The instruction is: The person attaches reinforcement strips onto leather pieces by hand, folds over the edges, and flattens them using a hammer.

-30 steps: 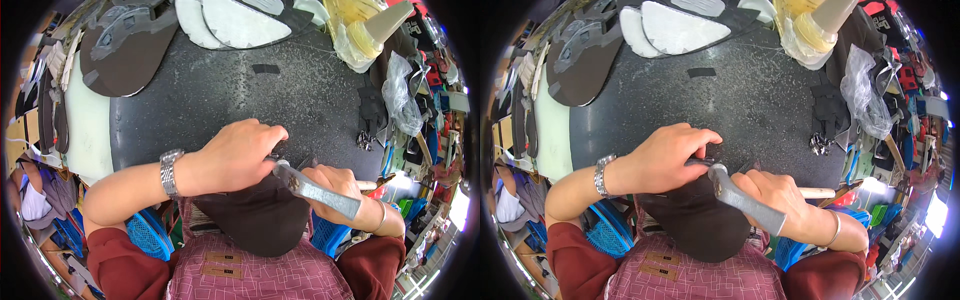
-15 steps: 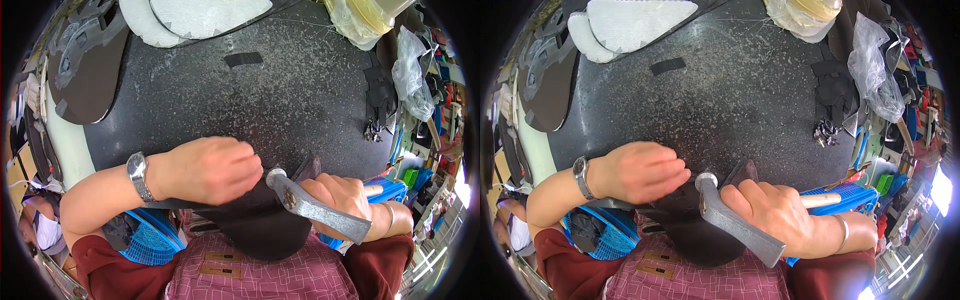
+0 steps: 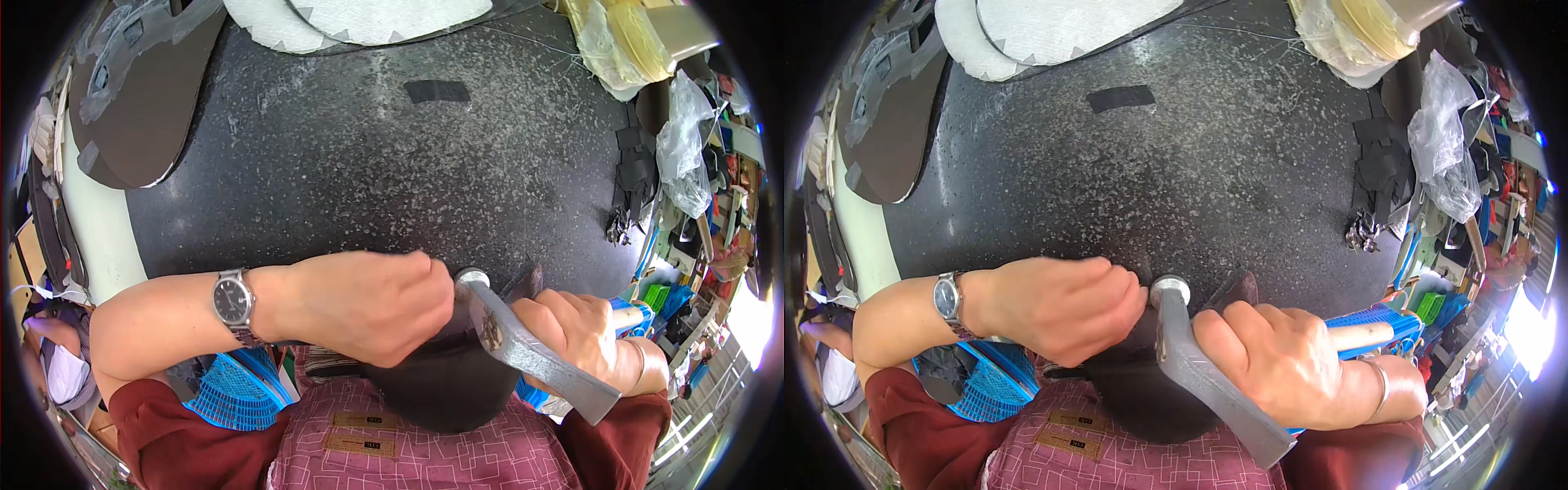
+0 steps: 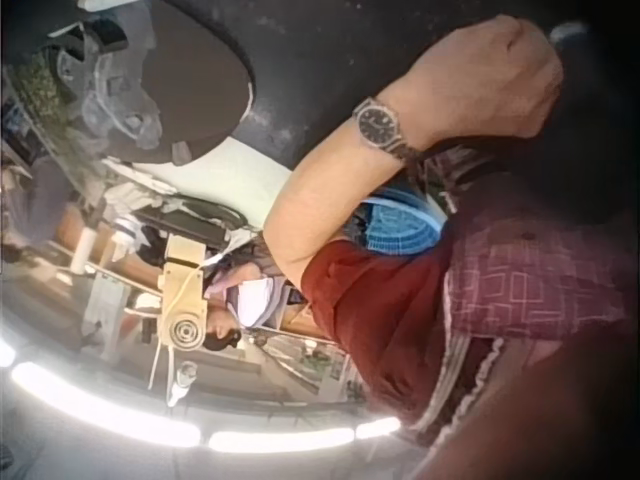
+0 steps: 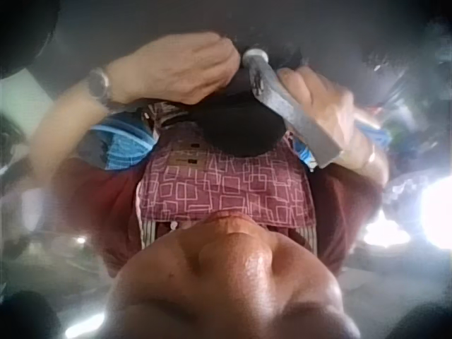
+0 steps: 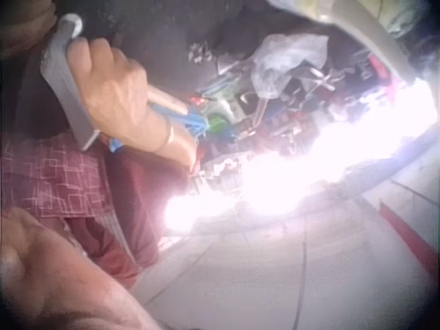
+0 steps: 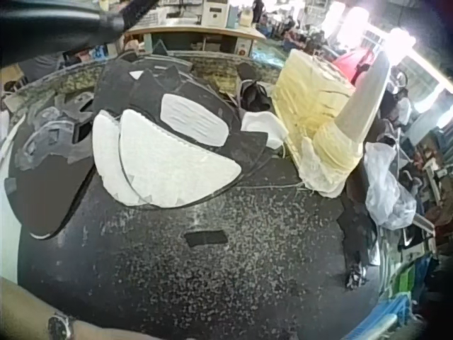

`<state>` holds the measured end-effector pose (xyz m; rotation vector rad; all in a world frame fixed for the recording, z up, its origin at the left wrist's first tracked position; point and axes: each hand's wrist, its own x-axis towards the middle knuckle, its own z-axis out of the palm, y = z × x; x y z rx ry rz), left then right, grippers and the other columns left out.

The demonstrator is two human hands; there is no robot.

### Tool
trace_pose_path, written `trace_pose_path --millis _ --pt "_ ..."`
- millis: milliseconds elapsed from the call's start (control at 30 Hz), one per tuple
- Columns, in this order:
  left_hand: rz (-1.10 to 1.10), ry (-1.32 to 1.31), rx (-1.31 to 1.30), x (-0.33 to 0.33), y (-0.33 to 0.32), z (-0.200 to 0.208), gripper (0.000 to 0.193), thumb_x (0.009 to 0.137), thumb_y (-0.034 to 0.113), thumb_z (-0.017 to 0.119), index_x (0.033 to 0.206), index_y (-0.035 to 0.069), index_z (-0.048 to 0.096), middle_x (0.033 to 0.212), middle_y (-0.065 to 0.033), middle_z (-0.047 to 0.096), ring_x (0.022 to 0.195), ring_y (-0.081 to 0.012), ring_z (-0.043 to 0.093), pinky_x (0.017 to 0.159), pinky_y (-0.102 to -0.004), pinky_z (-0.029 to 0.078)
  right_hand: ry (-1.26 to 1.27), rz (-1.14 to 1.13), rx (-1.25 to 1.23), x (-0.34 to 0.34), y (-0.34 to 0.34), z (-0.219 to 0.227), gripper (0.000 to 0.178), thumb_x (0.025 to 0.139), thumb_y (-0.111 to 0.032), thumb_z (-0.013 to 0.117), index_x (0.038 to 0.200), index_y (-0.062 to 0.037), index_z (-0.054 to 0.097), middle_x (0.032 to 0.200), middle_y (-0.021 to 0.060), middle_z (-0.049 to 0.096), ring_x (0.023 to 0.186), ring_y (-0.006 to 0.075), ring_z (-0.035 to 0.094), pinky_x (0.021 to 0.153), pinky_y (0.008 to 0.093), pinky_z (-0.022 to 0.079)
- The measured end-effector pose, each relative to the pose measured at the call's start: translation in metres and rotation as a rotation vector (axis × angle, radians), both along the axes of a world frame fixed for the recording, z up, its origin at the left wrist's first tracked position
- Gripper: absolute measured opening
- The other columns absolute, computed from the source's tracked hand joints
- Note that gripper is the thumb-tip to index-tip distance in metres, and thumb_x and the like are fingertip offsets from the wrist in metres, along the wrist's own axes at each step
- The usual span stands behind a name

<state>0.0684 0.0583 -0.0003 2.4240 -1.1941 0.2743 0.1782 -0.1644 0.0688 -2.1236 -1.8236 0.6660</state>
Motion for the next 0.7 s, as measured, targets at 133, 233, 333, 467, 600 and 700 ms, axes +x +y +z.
trace_pose_path --millis 133,233,333,467,600,700 --pt "0.313 0.345 -0.356 -0.005 -0.001 0.000 0.027 0.066 0.013 0.062 0.089 0.001 0.064 0.089 -0.0071 0.058 0.079 -0.0213 0.057 0.064 -0.0292 0.046 -0.024 -0.051 -0.023 -0.003 -0.001 0.002 0.027 0.072 -0.020 0.060 0.092 -0.0038 0.052 0.063 0.0024 0.039 0.046 0.0155 0.052 0.037 0.0309 0.041" --pt "0.338 0.269 -0.380 -0.016 -0.007 -0.004 0.027 0.063 0.010 0.063 0.088 0.002 0.065 0.087 -0.0060 0.058 0.078 -0.0205 0.056 0.063 -0.0312 0.047 -0.038 -0.017 -0.010 -0.001 -0.001 0.002 0.028 0.071 -0.020 0.061 0.093 -0.0042 0.053 0.063 0.0023 0.040 0.046 0.0156 0.052 0.037 0.0309 0.041" --pt "0.363 0.135 -0.343 -0.020 -0.014 -0.006 0.025 0.063 0.010 0.065 0.085 0.000 0.065 0.085 -0.0067 0.058 0.075 -0.0207 0.056 0.062 -0.0323 0.048 0.061 -0.030 0.027 0.009 0.001 -0.001 0.030 0.071 -0.020 0.061 0.094 -0.0029 0.053 0.063 0.0028 0.040 0.046 0.0163 0.052 0.038 0.0308 0.041" --pt "0.314 0.139 -0.227 -0.022 -0.020 -0.002 0.022 0.064 0.008 0.065 0.083 -0.003 0.065 0.084 -0.0091 0.057 0.074 -0.0214 0.056 0.062 -0.0310 0.048 0.072 0.018 0.028 0.010 0.004 -0.001 0.030 0.068 -0.018 0.062 0.092 -0.0008 0.054 0.063 0.0038 0.042 0.046 0.0165 0.051 0.038 0.0302 0.041" --pt "0.298 0.042 -0.150 -0.023 -0.022 0.001 0.022 0.064 0.008 0.065 0.082 -0.005 0.065 0.084 -0.0103 0.057 0.074 -0.0214 0.055 0.061 -0.0307 0.048 -0.079 0.062 0.119 0.015 0.013 0.005 0.030 0.067 -0.018 0.061 0.091 -0.0006 0.054 0.063 0.0032 0.040 0.046 0.0145 0.050 0.038 0.0286 0.040" --pt "0.248 0.008 -0.091 -0.020 -0.024 0.003 0.025 0.064 0.011 0.066 0.083 -0.005 0.065 0.084 -0.0103 0.057 0.075 -0.0214 0.056 0.061 -0.0302 0.048 -0.070 0.083 0.107 0.011 0.011 0.001 0.028 0.068 -0.019 0.060 0.088 -0.0011 0.054 0.062 0.0017 0.039 0.045 0.0131 0.049 0.037 0.0280 0.038"
